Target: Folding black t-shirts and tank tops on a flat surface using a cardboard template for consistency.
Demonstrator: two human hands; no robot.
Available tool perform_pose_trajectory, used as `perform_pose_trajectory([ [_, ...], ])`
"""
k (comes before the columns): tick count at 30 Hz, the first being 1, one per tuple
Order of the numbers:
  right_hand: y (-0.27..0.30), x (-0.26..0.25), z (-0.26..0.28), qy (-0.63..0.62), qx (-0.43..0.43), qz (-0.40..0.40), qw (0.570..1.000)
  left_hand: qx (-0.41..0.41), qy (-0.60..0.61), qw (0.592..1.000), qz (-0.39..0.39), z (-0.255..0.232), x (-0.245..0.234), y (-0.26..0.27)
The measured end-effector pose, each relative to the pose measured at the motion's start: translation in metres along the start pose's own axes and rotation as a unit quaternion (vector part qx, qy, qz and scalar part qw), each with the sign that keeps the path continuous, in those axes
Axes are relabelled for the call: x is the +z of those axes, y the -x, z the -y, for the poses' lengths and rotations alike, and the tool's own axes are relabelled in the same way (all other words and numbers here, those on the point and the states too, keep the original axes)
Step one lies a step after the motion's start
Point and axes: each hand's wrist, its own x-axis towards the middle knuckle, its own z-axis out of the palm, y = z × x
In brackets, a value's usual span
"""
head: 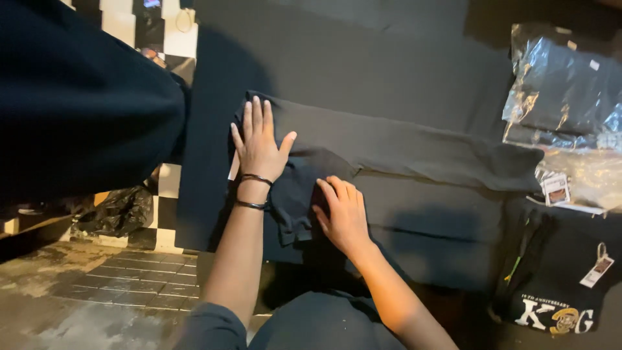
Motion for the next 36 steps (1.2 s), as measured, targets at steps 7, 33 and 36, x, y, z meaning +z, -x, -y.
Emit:
perform_pose_trajectory([
  [7,0.039,0.002,-0.003,-0.169,0.091,-0.104,0.976,-0.058,-0.004,0.989,-0.14,0.012,0.019,0.034],
  [33,0.017,0.031,-0.072,-0.274,0.298,0.045,0.913,-0.015,0.082,0.993,-0.08,0.096,0.057,0.054],
  [36,0.018,0.036,-0.08,-0.27,0.291,0.057,0.916,-0.045,0.085,0.988,-0.12,0.088,0.038,0.052],
])
